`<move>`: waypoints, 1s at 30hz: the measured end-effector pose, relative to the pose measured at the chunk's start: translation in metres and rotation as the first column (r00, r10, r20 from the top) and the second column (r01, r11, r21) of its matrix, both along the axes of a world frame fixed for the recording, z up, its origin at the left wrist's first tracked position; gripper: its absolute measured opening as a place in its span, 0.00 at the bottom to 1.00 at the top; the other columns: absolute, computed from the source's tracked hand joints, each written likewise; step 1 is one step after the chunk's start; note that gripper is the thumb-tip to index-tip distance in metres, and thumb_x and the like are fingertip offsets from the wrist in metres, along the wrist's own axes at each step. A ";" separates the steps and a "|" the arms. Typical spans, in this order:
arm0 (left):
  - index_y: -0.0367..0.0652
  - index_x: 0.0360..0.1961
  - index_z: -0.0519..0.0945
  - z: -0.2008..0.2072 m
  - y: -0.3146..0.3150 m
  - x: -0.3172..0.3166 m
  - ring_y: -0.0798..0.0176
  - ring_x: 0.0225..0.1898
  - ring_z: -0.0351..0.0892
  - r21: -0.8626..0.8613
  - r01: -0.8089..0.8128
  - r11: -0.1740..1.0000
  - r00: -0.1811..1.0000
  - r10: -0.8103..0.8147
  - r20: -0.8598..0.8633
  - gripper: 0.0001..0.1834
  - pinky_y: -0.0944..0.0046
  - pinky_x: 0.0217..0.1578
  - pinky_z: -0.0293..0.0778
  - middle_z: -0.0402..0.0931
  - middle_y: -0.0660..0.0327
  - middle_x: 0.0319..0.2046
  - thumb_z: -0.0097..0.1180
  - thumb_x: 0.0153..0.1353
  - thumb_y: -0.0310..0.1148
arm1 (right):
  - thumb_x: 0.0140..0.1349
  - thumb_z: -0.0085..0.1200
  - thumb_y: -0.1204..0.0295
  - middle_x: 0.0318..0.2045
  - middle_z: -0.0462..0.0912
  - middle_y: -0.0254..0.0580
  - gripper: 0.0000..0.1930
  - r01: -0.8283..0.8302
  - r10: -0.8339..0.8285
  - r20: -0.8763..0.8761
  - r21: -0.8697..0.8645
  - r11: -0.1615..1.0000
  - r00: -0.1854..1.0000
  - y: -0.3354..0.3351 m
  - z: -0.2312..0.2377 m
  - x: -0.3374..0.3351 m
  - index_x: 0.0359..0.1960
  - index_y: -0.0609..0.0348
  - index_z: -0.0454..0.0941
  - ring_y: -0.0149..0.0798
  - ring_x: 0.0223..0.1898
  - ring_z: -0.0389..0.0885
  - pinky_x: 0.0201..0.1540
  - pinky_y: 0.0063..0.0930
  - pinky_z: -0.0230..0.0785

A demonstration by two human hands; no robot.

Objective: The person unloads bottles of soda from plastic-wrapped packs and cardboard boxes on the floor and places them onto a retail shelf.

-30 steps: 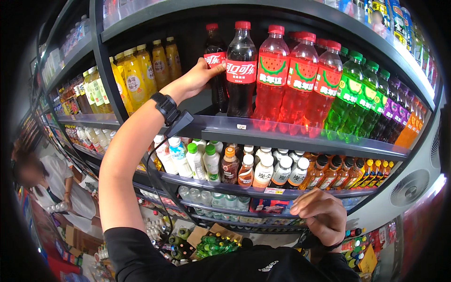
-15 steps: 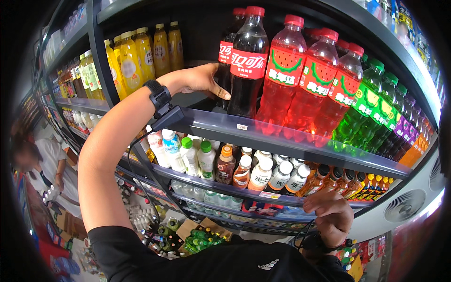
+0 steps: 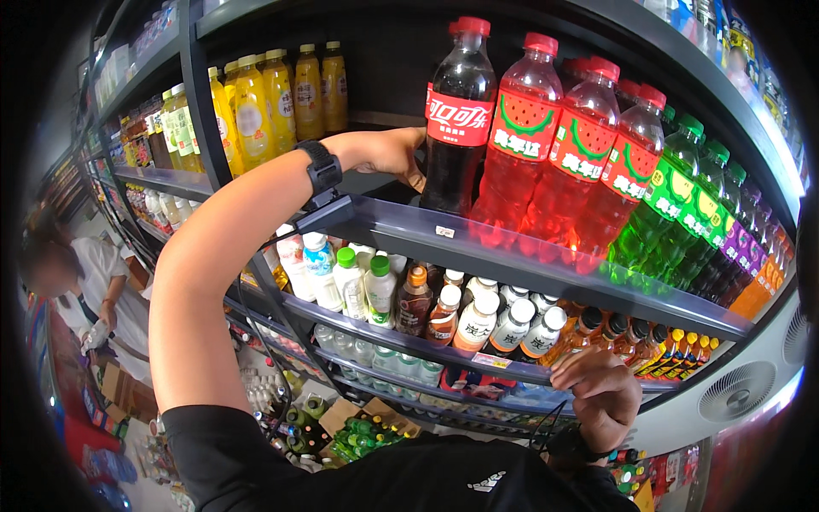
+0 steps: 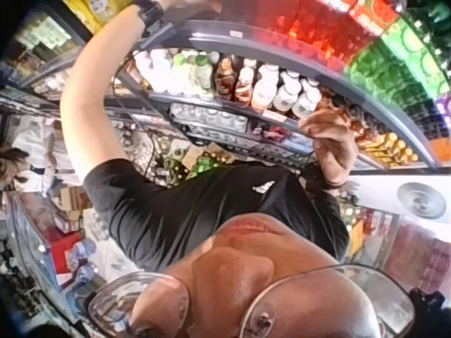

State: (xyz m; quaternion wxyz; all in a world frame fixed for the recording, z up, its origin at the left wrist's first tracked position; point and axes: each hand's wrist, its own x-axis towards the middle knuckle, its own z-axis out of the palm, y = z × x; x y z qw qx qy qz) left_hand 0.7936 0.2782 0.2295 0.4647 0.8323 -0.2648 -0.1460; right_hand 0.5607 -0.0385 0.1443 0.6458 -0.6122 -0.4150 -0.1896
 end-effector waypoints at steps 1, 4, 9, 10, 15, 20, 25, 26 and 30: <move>0.35 0.54 0.64 -0.001 -0.003 0.005 0.61 0.47 0.74 -0.007 0.026 1.000 1.000 -0.026 -0.010 0.33 0.63 0.47 0.74 0.73 0.55 0.46 0.60 0.44 0.12 | 0.43 0.45 0.82 0.30 0.80 0.50 0.11 -0.003 0.003 0.000 0.000 1.000 1.000 -0.001 -0.001 0.000 0.29 0.64 0.77 0.44 0.34 0.79 0.42 0.37 0.70; 0.36 0.50 0.70 -0.002 -0.001 0.009 0.61 0.47 0.74 0.046 0.027 0.999 1.000 -0.027 0.016 0.29 0.63 0.47 0.73 0.74 0.56 0.45 0.58 0.43 0.11 | 0.44 0.46 0.81 0.30 0.80 0.51 0.10 -0.017 0.017 -0.007 0.008 1.000 1.000 0.000 -0.003 0.001 0.29 0.65 0.77 0.44 0.34 0.79 0.42 0.38 0.70; 0.39 0.50 0.72 -0.007 -0.011 0.016 0.61 0.48 0.73 0.057 0.060 0.997 0.995 -0.065 0.077 0.28 0.63 0.47 0.72 0.75 0.58 0.44 0.55 0.43 0.10 | 0.46 0.48 0.80 0.30 0.80 0.51 0.08 -0.020 0.021 -0.005 0.055 0.998 1.000 -0.006 -0.006 0.002 0.29 0.65 0.76 0.45 0.34 0.79 0.41 0.38 0.70; 0.40 0.50 0.72 -0.008 -0.015 0.016 0.62 0.48 0.72 0.036 0.043 0.998 0.996 -0.045 0.070 0.29 0.62 0.47 0.71 0.75 0.59 0.45 0.55 0.43 0.10 | 0.46 0.48 0.80 0.30 0.80 0.51 0.08 -0.021 0.021 -0.005 0.058 0.998 1.000 -0.008 -0.006 0.003 0.29 0.65 0.76 0.45 0.34 0.79 0.41 0.38 0.70; 0.41 0.50 0.73 -0.010 -0.008 0.007 0.63 0.47 0.72 0.001 0.011 1.000 0.996 -0.011 0.086 0.29 0.61 0.46 0.71 0.75 0.60 0.44 0.55 0.43 0.10 | 0.45 0.47 0.81 0.30 0.79 0.52 0.07 -0.089 0.091 -0.031 0.053 0.995 0.995 -0.005 -0.009 0.010 0.27 0.66 0.75 0.45 0.33 0.78 0.41 0.38 0.71; 0.43 0.62 0.57 0.019 -0.002 -0.026 0.60 0.57 0.63 0.321 -0.105 0.941 0.931 -0.021 0.365 0.41 0.57 0.56 0.62 0.66 0.54 0.56 0.57 0.45 0.18 | 0.49 0.54 0.76 0.27 0.76 0.50 0.07 -0.229 0.229 -0.013 0.011 0.973 0.973 0.008 -0.019 0.028 0.27 0.62 0.68 0.43 0.30 0.74 0.36 0.38 0.68; 0.34 0.42 0.73 0.017 0.035 -0.124 0.53 0.44 0.77 -0.138 -0.453 0.881 0.354 0.320 0.879 0.17 0.61 0.42 0.73 0.76 0.49 0.39 0.46 0.47 0.18 | 0.47 0.49 0.80 0.27 0.79 0.52 0.02 -0.751 0.719 -0.219 -0.147 0.644 0.659 0.056 -0.033 0.059 0.24 0.63 0.73 0.43 0.28 0.76 0.36 0.38 0.70; 0.35 0.34 0.75 0.000 0.040 -0.157 0.55 0.37 0.79 -0.274 -0.415 0.868 0.236 0.394 0.888 0.14 0.61 0.35 0.74 0.76 0.52 0.31 0.44 0.45 0.16 | 0.47 0.48 0.82 0.29 0.79 0.53 0.04 -0.839 0.784 -0.298 -0.221 0.497 0.544 0.071 -0.041 0.066 0.25 0.64 0.75 0.44 0.29 0.77 0.37 0.38 0.70; 0.38 0.28 0.71 -0.093 0.016 -0.287 0.51 0.33 0.73 -0.326 -0.521 0.789 0.269 0.514 0.815 0.11 0.59 0.29 0.69 0.71 0.56 0.30 0.46 0.40 0.16 | 0.44 0.42 0.86 0.37 0.80 0.48 0.18 -0.902 0.884 -0.456 -0.416 -0.112 0.101 0.140 -0.057 0.076 0.38 0.66 0.77 0.47 0.39 0.78 0.44 0.36 0.69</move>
